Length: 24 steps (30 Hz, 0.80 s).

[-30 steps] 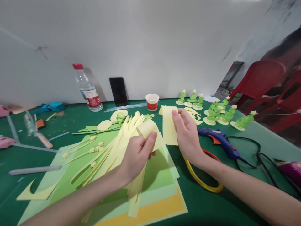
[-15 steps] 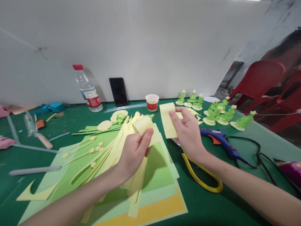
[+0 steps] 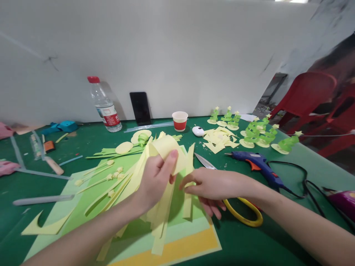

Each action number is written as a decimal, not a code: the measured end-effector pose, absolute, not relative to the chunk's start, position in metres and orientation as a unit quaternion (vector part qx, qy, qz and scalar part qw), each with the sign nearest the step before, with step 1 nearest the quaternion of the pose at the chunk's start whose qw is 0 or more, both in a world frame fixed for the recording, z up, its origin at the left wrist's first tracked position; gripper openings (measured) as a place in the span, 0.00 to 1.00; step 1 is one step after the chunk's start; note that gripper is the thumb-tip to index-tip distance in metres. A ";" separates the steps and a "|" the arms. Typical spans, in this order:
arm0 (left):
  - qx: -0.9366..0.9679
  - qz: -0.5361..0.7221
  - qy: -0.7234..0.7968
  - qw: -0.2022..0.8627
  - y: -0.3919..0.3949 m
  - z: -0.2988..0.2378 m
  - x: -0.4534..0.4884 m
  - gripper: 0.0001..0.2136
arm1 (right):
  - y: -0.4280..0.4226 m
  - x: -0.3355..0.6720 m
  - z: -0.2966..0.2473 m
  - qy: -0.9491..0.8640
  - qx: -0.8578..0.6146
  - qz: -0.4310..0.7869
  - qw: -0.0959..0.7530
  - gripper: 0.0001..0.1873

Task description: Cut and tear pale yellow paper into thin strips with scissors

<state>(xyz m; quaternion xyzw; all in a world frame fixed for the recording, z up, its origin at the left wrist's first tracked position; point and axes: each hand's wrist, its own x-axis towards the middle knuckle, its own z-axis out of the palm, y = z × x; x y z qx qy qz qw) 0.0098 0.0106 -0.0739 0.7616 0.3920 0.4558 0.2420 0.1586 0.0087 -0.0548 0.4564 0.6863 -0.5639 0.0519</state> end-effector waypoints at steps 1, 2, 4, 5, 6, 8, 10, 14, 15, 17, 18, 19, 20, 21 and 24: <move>0.775 0.450 0.378 0.232 0.010 -0.080 0.011 0.21 | 0.010 0.159 -0.056 0.695 0.431 -0.570 0.080 0.17; 0.791 0.441 0.361 0.222 0.009 -0.087 0.012 0.22 | 0.011 0.160 -0.057 0.705 0.410 -0.570 0.099 0.15; 0.827 0.421 0.320 0.190 0.008 -0.100 0.014 0.22 | 0.016 0.164 -0.056 0.720 0.388 -0.563 0.120 0.12; 0.843 0.413 0.301 0.167 0.008 -0.105 0.015 0.22 | 0.019 0.167 -0.055 0.726 0.383 -0.557 0.125 0.12; 0.857 0.406 0.284 0.141 0.008 -0.110 0.016 0.22 | 0.023 0.171 -0.053 0.730 0.381 -0.552 0.127 0.11; 0.881 0.391 0.252 0.085 0.007 -0.117 0.017 0.19 | 0.030 0.179 -0.048 0.751 0.367 -0.536 0.120 0.09; 0.904 0.368 0.214 0.035 0.006 -0.121 0.018 0.16 | 0.035 0.185 -0.046 0.768 0.332 -0.539 0.094 0.13; 0.928 0.331 0.171 -0.032 0.002 -0.127 0.019 0.14 | 0.042 0.186 -0.049 0.720 0.323 -0.613 -0.046 0.09; 0.929 0.325 0.172 -0.042 0.002 -0.128 0.019 0.14 | 0.043 0.185 -0.052 0.699 0.335 -0.626 -0.081 0.08; 0.932 0.314 0.173 -0.055 0.001 -0.130 0.019 0.15 | 0.044 0.182 -0.055 0.667 0.351 -0.643 -0.134 0.08; 0.934 0.308 0.171 -0.060 0.001 -0.131 0.019 0.16 | 0.045 0.182 -0.057 0.650 0.352 -0.655 -0.158 0.09; 0.936 0.303 0.170 -0.063 0.001 -0.132 0.018 0.16 | 0.045 0.181 -0.058 0.633 0.349 -0.667 -0.182 0.09; 0.937 0.299 0.168 -0.066 0.001 -0.133 0.018 0.17 | 0.046 0.182 -0.058 0.619 0.345 -0.676 -0.205 0.09; 0.939 0.294 0.166 -0.067 0.001 -0.134 0.018 0.17 | 0.047 0.183 -0.058 0.607 0.339 -0.682 -0.226 0.09; 0.941 0.284 0.171 -0.069 0.000 -0.137 0.018 0.17 | 0.047 0.187 -0.054 0.586 0.321 -0.693 -0.273 0.07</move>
